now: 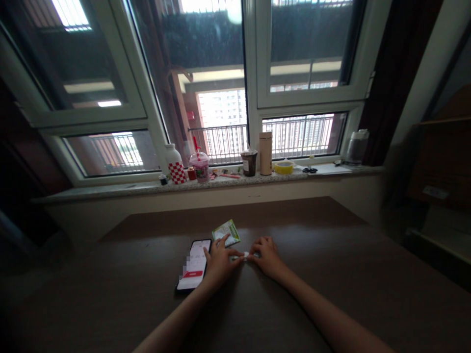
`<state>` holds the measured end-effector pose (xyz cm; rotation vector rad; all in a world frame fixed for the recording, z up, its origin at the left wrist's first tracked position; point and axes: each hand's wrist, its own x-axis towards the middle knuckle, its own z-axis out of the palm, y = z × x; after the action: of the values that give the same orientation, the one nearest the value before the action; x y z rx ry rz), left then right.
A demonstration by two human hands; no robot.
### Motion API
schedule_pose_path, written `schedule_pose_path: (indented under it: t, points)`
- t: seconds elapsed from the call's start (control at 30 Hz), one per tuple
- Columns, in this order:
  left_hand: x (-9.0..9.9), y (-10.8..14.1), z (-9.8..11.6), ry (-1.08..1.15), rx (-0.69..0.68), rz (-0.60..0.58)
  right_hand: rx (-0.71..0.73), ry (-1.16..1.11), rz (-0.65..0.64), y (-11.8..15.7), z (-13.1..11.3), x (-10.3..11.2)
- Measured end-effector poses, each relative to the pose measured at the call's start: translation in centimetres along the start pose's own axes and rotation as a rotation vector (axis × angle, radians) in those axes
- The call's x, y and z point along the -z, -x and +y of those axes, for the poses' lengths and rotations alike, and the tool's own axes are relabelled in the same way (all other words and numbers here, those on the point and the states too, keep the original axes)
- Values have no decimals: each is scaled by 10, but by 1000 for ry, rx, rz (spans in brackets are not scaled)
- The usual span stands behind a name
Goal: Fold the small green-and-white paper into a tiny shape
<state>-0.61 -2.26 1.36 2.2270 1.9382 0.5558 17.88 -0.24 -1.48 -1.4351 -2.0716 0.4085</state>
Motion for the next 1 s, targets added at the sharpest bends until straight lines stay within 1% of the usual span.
schedule_pose_path:
  t: [0.13,0.27,0.57,1.0]
  points:
    - [0,-1,-1,23,5,-4,0,7,-2,0,-1,-1]
    - [1,-1,0,4,-25,22,-17,18,-10,-1,-2,-1]
    - [5,-3,3,-18,-15,-18,-32,36,-7,-2,-5,-3]
    - [5,-1,4,0,-18,-1,-13,50,-9,0,-10,-2]
